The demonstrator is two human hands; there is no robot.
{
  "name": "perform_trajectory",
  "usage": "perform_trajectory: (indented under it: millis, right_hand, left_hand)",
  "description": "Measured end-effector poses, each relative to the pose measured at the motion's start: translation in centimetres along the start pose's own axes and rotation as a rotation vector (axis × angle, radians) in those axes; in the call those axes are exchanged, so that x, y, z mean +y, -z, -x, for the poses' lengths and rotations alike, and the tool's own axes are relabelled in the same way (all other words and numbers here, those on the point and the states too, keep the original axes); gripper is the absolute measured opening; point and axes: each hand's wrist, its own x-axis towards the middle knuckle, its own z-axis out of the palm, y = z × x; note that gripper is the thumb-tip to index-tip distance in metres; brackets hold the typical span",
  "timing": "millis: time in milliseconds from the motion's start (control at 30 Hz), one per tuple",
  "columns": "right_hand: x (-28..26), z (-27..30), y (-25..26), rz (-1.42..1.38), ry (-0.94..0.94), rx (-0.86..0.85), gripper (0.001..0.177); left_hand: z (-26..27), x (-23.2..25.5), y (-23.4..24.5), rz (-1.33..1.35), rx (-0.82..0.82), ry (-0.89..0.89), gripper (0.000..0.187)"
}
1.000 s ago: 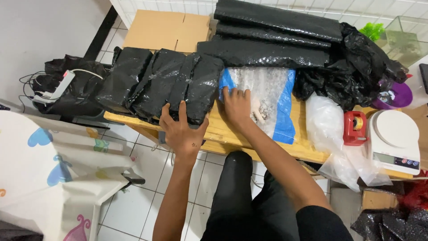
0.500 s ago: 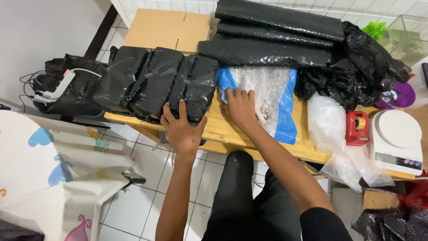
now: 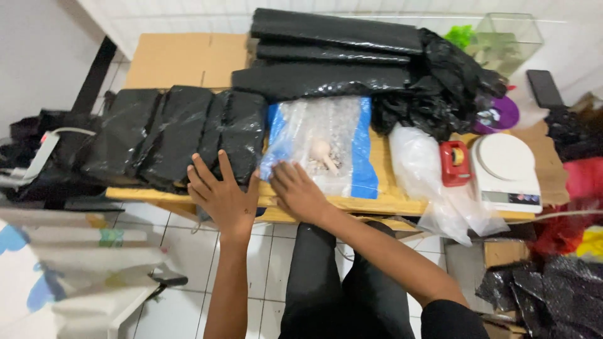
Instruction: Wrapping various items in black bubble wrap and sorting small components into plastic bags for shipping.
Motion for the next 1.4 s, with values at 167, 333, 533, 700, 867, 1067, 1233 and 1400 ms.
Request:
perform_trajectory:
  millis: [167, 333, 533, 700, 867, 1067, 1233, 1400]
  right_hand:
    - [-0.5, 3.6, 0.5, -0.123, 0.086, 0.079, 0.033]
    - [0.5, 6.6, 4.5, -0.31, 0.094, 0.093, 0.02]
    - [5.1, 13.7, 5.8, -0.361, -0.086, 0.284, 0.019]
    - [11.5, 19.6, 11.6, -0.384, -0.694, 0.513, 0.019]
    - [17.0, 22.4, 18.4, -0.311, -1.019, 0.381, 0.036]
    - [19.5, 22.4, 19.5, -0.272, -1.175, -0.011, 0.067]
    - [21.1, 21.0, 17.9, -0.204, -1.218, -0.234, 0.076]
    - [22.9, 20.9, 15.3, -0.06, -1.164, -0.363, 0.076]
  left_hand:
    - [0.3, 3.4, 0.3, 0.236, 0.127, -0.124, 0.057]
    - [1.5, 7.1, 0.4, 0.762, 0.249, -0.434, 0.018]
    - [4.4, 12.4, 0.9, 1.002, 0.087, -0.574, 0.026]
    - [5.7, 17.1, 3.0, 1.112, 0.042, -0.683, 0.022]
    - [8.6, 23.5, 5.2, 1.264, -0.053, -0.794, 0.019]
    - [10.1, 29.9, 8.1, 1.285, -0.072, -1.008, 0.02]
    - [12.8, 33.7, 5.0, 1.166, -0.12, -1.153, 0.017]
    - [14.1, 36.4, 3.9, 0.896, -0.274, -1.27, 0.021]
